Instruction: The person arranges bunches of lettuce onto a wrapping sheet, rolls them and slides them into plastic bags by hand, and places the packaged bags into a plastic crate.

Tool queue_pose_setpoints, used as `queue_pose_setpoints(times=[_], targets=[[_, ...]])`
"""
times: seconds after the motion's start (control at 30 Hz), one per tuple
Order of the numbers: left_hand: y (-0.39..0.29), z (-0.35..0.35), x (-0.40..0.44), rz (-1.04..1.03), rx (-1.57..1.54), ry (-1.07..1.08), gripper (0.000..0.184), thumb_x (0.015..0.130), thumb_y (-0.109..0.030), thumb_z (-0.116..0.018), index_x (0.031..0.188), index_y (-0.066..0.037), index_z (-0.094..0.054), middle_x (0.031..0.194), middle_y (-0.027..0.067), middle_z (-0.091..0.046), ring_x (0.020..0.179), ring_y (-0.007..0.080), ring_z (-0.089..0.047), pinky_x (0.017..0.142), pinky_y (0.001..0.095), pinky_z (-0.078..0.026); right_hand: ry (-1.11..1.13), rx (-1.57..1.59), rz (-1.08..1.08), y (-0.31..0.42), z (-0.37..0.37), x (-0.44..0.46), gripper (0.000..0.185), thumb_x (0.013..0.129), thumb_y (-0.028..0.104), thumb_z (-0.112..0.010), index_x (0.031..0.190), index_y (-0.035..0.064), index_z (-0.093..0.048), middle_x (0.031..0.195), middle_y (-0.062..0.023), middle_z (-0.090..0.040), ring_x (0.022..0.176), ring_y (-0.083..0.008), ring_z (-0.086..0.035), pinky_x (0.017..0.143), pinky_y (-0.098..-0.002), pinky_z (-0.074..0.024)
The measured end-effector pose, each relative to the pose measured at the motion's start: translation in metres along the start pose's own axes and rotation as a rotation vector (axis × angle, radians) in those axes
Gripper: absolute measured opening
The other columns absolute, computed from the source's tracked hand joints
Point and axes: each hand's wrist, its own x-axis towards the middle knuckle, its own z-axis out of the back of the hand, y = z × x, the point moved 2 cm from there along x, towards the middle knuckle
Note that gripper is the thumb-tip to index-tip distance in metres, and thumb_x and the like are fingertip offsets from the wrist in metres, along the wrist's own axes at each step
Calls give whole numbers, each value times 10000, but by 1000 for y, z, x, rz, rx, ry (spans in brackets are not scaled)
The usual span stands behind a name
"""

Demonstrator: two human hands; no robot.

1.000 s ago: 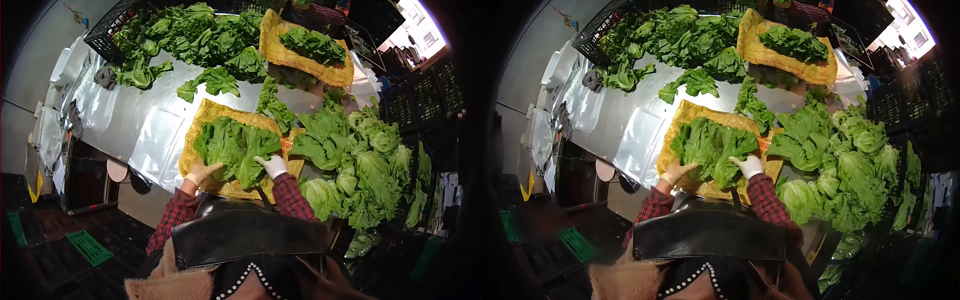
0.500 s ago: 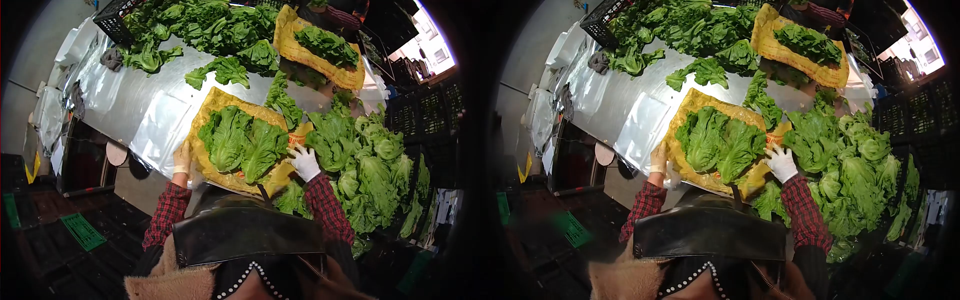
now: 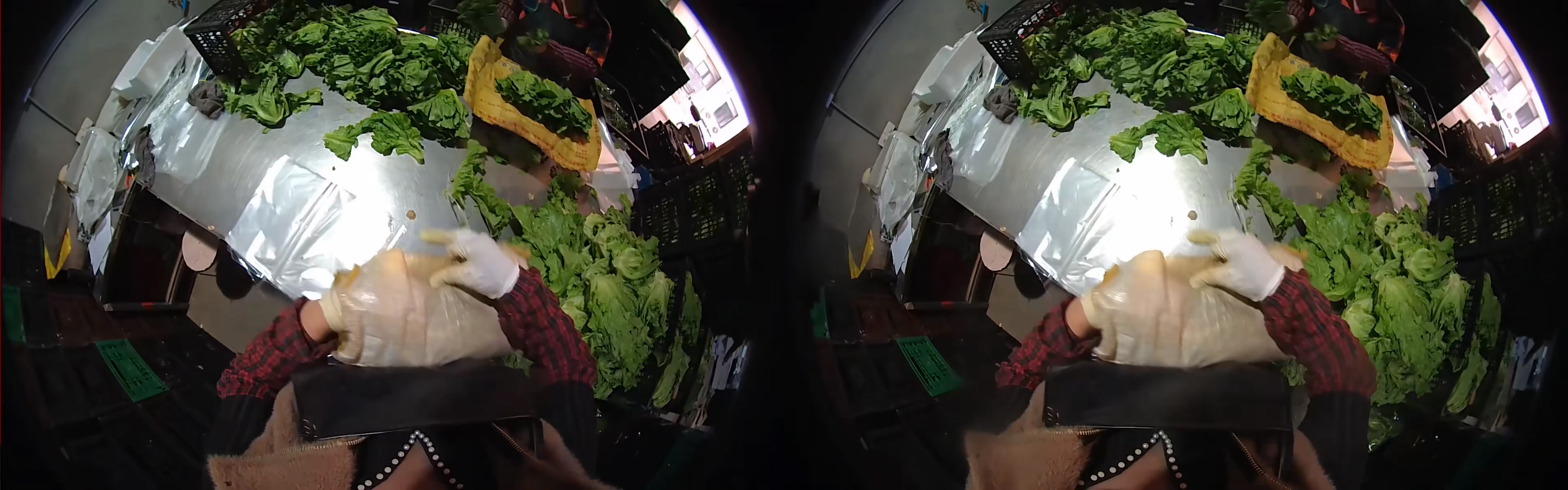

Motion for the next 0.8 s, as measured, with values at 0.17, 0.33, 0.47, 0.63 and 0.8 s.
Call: queue_pose_setpoints(times=[0.17, 0.33, 0.47, 0.63, 0.8], targets=[[28, 3, -16, -71, 332, 293, 388, 979, -154, -550, 1346, -29, -552, 1373, 137, -551, 1250, 258, -532, 1040, 353, -450, 592, 224, -515, -44, -8, -20, 394, 833, 232, -802, 1104, -25, -677, 998, -89, -701, 872, -117, -599, 791, -288, -496], [16, 19, -19, -318, 664, 221, 390, 935, -159, -630, 1303, -35, -599, 1285, 133, -615, 1180, 255, -584, 991, 336, -478, 468, 321, -484, -60, -1, -38, 250, 805, 171, -829, 852, -28, -687, 788, -8, -628, 695, -67, -472, 659, -294, -446], [-2, 74, -33, 50, 511, -529, 331, 878, -125, -693, 1197, -46, -652, 1076, 116, -698, 990, 276, -667, 884, 364, -521, 13, 629, -505, -82, 10, -93, 331, 774, 108, -828, 655, 39, -527, 704, 38, -523, 653, -48, -415, 603, -253, -365], [179, 116, -87, 568, 1011, -517, 187, 855, -204, -691, 931, -39, -646, 907, 168, -670, 823, 356, -657, 734, 438, -529, -296, 668, -523, -96, -19, -137, 275, 760, 89, -821, 649, 34, -575, 718, 46, -540, 665, -40, -425, 596, -229, -347], [235, 106, -110, 532, 1041, -572, 190, 890, -235, -634, 943, -52, -637, 891, 167, -663, 839, 371, -649, 731, 467, -520, -297, 586, -649, -89, -30, -141, 302, 758, 89, -820, 610, 31, -563, 715, 36, -547, 660, -61, -443, 598, -244, -362]])
